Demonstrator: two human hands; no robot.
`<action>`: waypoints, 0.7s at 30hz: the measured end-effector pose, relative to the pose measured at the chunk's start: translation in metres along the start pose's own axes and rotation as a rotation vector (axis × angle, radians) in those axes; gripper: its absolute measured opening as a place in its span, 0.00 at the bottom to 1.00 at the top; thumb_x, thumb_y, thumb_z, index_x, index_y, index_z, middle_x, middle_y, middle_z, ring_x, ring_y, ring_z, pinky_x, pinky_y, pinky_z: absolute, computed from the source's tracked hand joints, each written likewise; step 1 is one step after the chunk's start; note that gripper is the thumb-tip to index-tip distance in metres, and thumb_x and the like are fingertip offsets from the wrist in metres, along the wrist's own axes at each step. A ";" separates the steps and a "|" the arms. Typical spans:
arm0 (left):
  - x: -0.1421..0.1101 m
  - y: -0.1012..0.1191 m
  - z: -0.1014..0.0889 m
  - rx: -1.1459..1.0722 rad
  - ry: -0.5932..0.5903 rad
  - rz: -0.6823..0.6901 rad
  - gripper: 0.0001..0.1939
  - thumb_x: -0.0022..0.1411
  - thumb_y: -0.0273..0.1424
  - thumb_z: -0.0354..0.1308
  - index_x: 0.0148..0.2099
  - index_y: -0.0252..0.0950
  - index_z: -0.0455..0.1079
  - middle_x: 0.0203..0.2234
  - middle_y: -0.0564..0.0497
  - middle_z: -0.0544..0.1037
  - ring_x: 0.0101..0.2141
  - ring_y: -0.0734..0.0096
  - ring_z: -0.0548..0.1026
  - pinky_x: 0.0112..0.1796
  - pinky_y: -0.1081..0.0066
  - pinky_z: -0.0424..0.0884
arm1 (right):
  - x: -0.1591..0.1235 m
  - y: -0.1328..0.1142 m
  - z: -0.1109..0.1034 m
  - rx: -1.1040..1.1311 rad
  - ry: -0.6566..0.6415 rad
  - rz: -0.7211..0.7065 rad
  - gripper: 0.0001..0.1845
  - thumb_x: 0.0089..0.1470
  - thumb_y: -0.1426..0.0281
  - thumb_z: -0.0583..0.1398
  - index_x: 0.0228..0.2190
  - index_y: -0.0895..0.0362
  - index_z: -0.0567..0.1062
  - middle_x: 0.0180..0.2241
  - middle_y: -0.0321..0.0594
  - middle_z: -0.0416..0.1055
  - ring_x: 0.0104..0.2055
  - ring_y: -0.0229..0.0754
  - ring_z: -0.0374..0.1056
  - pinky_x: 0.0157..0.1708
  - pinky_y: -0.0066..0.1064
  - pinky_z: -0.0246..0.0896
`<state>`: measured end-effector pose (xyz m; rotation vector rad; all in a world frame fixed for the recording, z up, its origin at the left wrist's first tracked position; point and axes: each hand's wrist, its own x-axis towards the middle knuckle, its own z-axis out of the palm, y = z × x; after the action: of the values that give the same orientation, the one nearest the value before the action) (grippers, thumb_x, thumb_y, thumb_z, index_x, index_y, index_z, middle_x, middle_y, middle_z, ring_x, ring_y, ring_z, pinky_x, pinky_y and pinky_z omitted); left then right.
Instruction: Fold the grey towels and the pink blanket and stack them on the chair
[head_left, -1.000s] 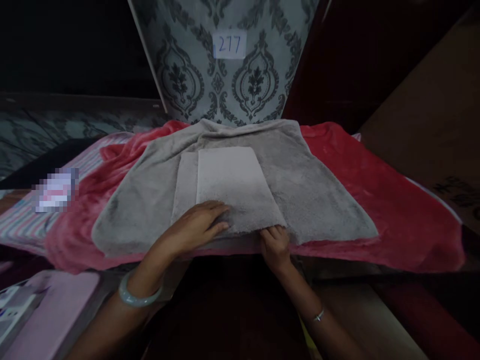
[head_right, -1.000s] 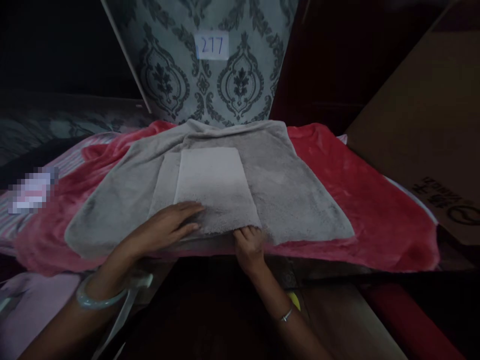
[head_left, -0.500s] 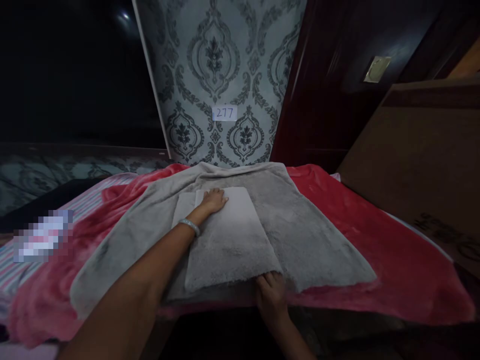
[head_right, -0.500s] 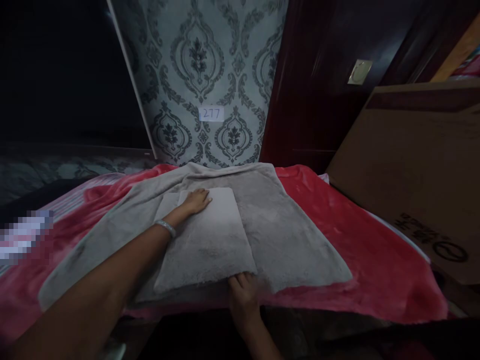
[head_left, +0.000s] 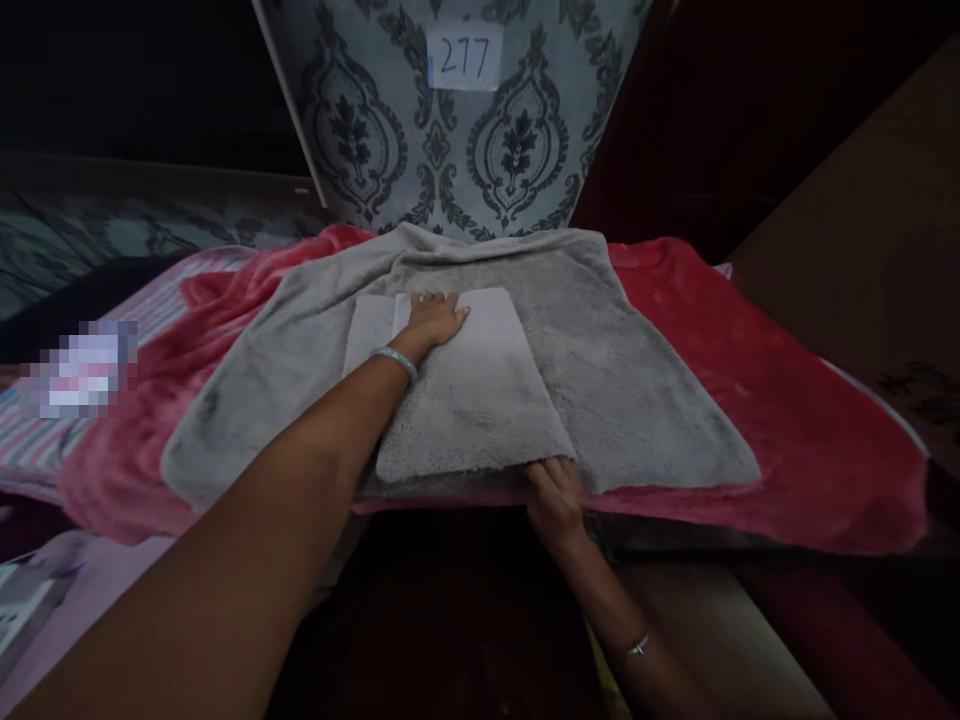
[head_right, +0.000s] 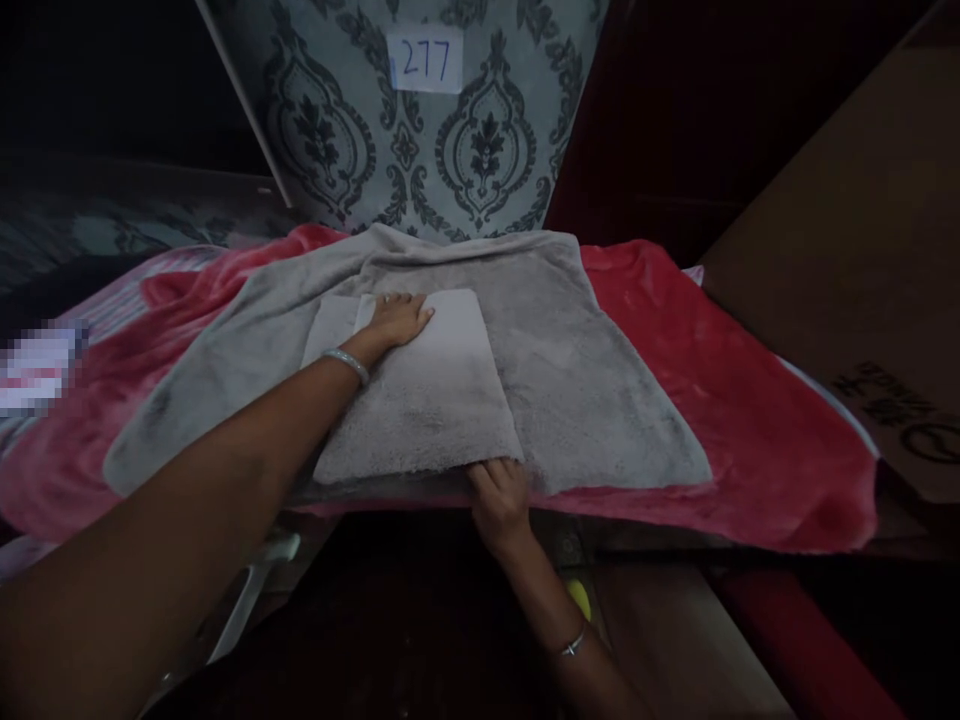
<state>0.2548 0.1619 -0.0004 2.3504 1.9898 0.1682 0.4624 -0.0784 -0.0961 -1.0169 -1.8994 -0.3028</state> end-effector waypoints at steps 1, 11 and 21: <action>0.000 0.000 0.000 -0.001 0.004 0.001 0.32 0.72 0.45 0.37 0.68 0.32 0.58 0.64 0.34 0.65 0.64 0.45 0.60 0.63 0.46 0.47 | -0.001 0.000 -0.001 0.000 -0.005 -0.002 0.18 0.59 0.85 0.49 0.26 0.54 0.68 0.24 0.36 0.60 0.29 0.41 0.54 0.30 0.35 0.46; -0.018 0.002 0.002 -0.081 0.254 0.105 0.24 0.70 0.34 0.43 0.60 0.31 0.70 0.56 0.36 0.71 0.58 0.49 0.64 0.59 0.51 0.56 | -0.015 -0.016 -0.004 0.048 -0.052 0.103 0.14 0.59 0.83 0.52 0.33 0.55 0.74 0.32 0.41 0.70 0.37 0.44 0.63 0.36 0.35 0.59; -0.024 -0.005 -0.012 -0.070 0.117 0.222 0.27 0.67 0.38 0.51 0.63 0.32 0.68 0.61 0.40 0.70 0.60 0.54 0.67 0.61 0.59 0.60 | -0.012 -0.022 -0.046 0.190 0.136 0.097 0.24 0.59 0.84 0.53 0.52 0.53 0.75 0.39 0.41 0.76 0.46 0.43 0.72 0.46 0.39 0.69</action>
<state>0.2444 0.1388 0.0097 2.5657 1.7307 0.3871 0.4769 -0.1243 -0.0767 -0.9333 -1.7158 -0.1291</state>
